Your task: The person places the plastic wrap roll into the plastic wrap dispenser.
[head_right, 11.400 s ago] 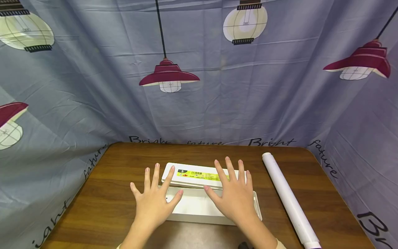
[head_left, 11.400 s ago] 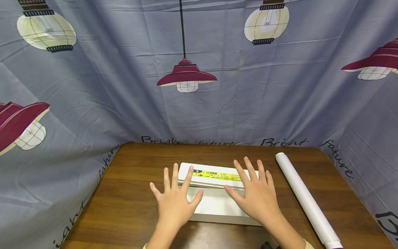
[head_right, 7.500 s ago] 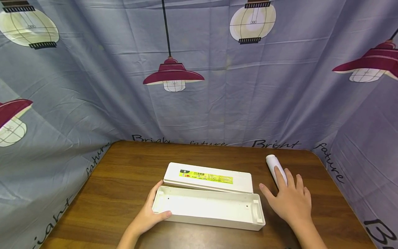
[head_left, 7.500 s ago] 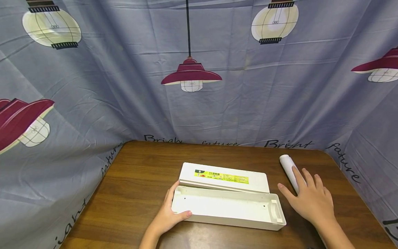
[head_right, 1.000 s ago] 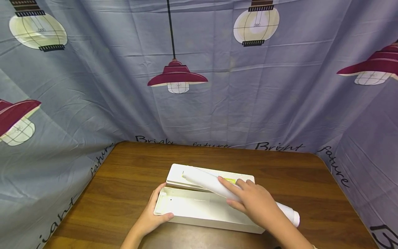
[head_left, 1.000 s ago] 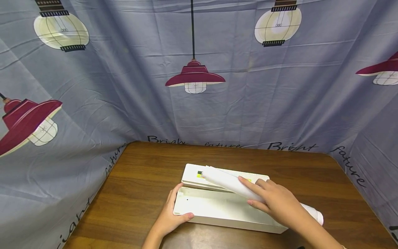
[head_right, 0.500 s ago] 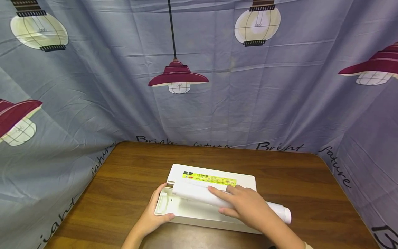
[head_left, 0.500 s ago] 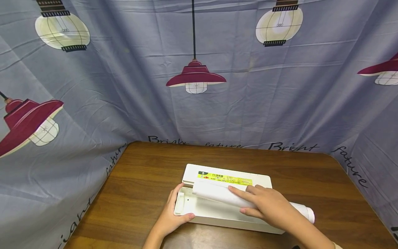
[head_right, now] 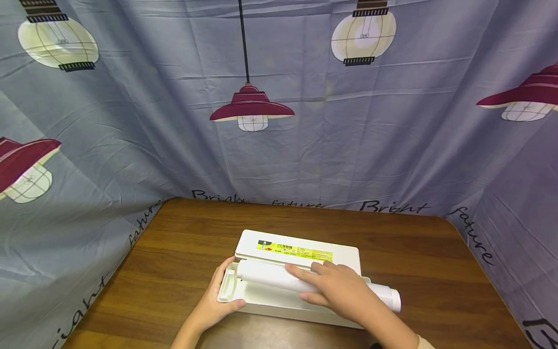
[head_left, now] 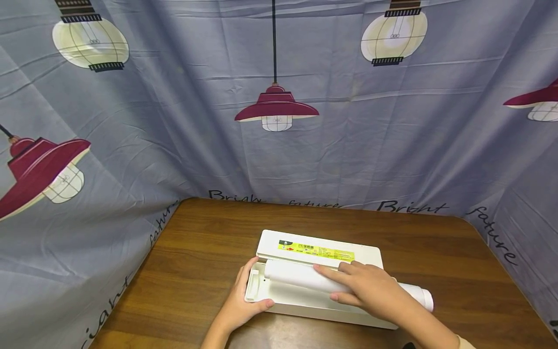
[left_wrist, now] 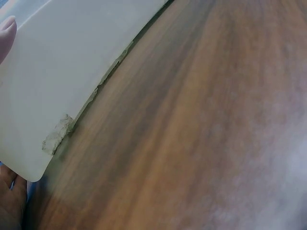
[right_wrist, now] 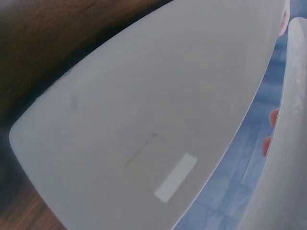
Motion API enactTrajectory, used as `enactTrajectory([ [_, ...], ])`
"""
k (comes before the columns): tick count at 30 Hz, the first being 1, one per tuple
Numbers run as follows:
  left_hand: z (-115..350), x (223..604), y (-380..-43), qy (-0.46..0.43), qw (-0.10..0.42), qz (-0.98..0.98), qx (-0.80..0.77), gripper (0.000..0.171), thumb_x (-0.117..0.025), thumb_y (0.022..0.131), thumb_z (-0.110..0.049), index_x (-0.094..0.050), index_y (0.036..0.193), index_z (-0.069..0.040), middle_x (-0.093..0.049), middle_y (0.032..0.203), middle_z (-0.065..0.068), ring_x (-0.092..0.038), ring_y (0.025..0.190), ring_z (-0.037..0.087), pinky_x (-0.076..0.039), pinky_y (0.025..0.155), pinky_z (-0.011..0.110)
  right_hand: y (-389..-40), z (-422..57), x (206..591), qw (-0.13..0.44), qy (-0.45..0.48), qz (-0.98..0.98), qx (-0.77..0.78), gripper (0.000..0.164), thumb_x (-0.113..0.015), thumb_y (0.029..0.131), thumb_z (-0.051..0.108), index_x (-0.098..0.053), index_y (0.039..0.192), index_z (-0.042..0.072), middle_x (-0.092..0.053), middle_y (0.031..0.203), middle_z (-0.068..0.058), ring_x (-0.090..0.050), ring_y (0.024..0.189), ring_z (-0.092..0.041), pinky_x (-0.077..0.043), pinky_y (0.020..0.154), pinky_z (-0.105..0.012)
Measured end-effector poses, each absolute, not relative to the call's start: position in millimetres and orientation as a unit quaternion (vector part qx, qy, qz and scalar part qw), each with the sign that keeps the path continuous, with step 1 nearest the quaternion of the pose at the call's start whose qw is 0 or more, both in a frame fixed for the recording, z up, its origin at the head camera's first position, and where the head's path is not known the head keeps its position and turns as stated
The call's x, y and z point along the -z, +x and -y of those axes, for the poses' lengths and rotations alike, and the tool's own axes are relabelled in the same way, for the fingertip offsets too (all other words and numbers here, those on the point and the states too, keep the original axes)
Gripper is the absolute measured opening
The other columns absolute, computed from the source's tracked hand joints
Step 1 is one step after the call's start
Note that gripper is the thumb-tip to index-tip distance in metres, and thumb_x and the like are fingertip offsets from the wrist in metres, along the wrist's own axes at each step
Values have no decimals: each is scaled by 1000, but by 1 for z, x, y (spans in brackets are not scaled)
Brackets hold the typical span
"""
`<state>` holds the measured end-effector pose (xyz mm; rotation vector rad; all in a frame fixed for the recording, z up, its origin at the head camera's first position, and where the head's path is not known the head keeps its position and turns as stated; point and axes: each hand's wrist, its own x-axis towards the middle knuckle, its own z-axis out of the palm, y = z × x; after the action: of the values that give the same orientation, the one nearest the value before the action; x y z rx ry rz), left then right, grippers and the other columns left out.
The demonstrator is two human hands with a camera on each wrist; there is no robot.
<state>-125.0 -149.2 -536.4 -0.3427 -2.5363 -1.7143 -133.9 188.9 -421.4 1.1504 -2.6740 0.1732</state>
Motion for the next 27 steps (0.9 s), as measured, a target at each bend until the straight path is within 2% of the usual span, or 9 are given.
enactTrajectory([
  [5,149,536,-125,-113,31,823,556,109,-92,66,-31,-29,155,-23,-45,138,1,-52,112,15,-45,94,25,-133,-185,422,95,388,915,-51,59,-52,97,56,-32,151,48,-58,94,19,-54,76,-2,-49,67,-32],
  [11,150,538,-125,-117,37,826,550,109,-92,66,-31,-29,155,-22,-45,139,2,-52,112,14,-45,94,25,-133,-183,423,68,379,921,-52,56,-48,98,57,-31,151,49,-68,110,9,-66,93,-12,-55,77,-39],
  [18,150,538,-126,-120,35,825,551,110,-92,67,-31,-28,155,-21,-45,139,3,-52,112,16,-46,94,26,-135,-180,426,74,396,914,-52,54,-49,98,55,-36,150,47,-66,102,11,-63,83,-9,-54,71,-37],
  [23,150,536,-125,-110,25,823,557,110,-92,66,-32,-28,155,-24,-44,138,0,-52,111,14,-45,93,27,-135,-178,427,71,398,913,-51,53,-48,99,55,-37,150,47,-70,107,5,-67,88,-14,-55,73,-39],
  [27,151,536,-125,-111,26,823,556,110,-92,66,-32,-28,155,-24,-44,137,-1,-52,110,14,-45,93,27,-135,-177,429,68,400,912,-53,51,-47,99,55,-39,149,46,-69,104,6,-67,86,-13,-54,71,-39],
])
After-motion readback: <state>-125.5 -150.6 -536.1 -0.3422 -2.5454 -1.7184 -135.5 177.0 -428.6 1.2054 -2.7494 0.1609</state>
